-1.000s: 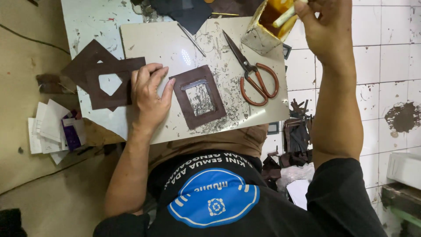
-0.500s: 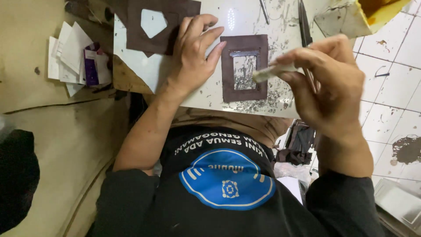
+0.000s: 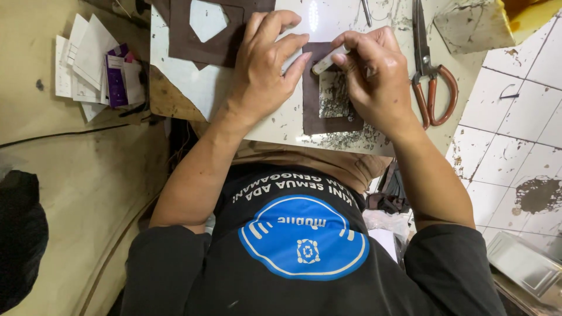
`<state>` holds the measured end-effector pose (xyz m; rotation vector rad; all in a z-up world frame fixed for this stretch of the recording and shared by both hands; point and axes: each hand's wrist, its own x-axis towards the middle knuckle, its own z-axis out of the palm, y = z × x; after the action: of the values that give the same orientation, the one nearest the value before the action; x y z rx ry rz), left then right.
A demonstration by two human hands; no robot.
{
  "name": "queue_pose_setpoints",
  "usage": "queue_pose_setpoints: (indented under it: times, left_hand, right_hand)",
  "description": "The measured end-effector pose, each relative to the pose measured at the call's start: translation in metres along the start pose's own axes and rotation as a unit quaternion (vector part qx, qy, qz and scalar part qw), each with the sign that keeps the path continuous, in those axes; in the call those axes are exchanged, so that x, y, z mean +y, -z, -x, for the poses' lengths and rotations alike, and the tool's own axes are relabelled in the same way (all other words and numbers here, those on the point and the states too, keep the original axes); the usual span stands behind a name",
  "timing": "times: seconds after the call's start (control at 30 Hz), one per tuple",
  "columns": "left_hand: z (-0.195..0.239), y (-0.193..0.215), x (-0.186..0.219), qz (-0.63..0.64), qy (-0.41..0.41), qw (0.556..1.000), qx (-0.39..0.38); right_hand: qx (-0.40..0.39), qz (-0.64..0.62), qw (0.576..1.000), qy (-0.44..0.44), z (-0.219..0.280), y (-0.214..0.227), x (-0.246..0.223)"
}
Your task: The person assembles small square leather frames by applying glue to the edges of a brown leather piece with a rectangular cutout, then attaching a black mesh insert. They trim excess material with scissors and press the edges to secure the bond. The process is repeated for multiple frames.
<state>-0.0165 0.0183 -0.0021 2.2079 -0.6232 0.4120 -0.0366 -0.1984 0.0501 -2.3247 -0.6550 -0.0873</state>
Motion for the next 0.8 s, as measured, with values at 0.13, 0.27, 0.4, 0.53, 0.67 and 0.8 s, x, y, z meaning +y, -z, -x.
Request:
queue_pose_setpoints:
  times: [0.13,0.27,0.4,0.53,0.67,0.8]
  left_hand:
    - [0.0,0.0,0.0,0.0,0.007,1.0,0.0]
    - [0.0,0.001,0.0,0.006,0.004,1.0,-0.001]
    - [-0.002,0.005,0.004,0.016,-0.005,1.0,0.008]
    - [0.0,0.003,0.003,0.017,0.005,1.0,0.003]
    - [0.006,-0.003,-0.002,-0.007,0.024,1.0,-0.018]
    - [0.009,-0.006,-0.004,-0.021,0.033,0.999,-0.028]
  right_hand:
    - [-0.001,-0.013,1.0,-0.002,-0.004,0.006,-0.012]
    - [-0.013,0.0,0.999,0.048,-0.003,0.007,-0.02]
    - [-0.018,0.03,0.996,0.084,0.016,0.0,-0.014]
    - [-0.012,0.052,0.993,0.105,0.031,-0.004,-0.019]
    - [-0.024,0.07,0.99,0.119,0.04,0.001,-0.032]
    - [-0.048,0.087,0.985,0.144,0.046,0.005,-0.04]
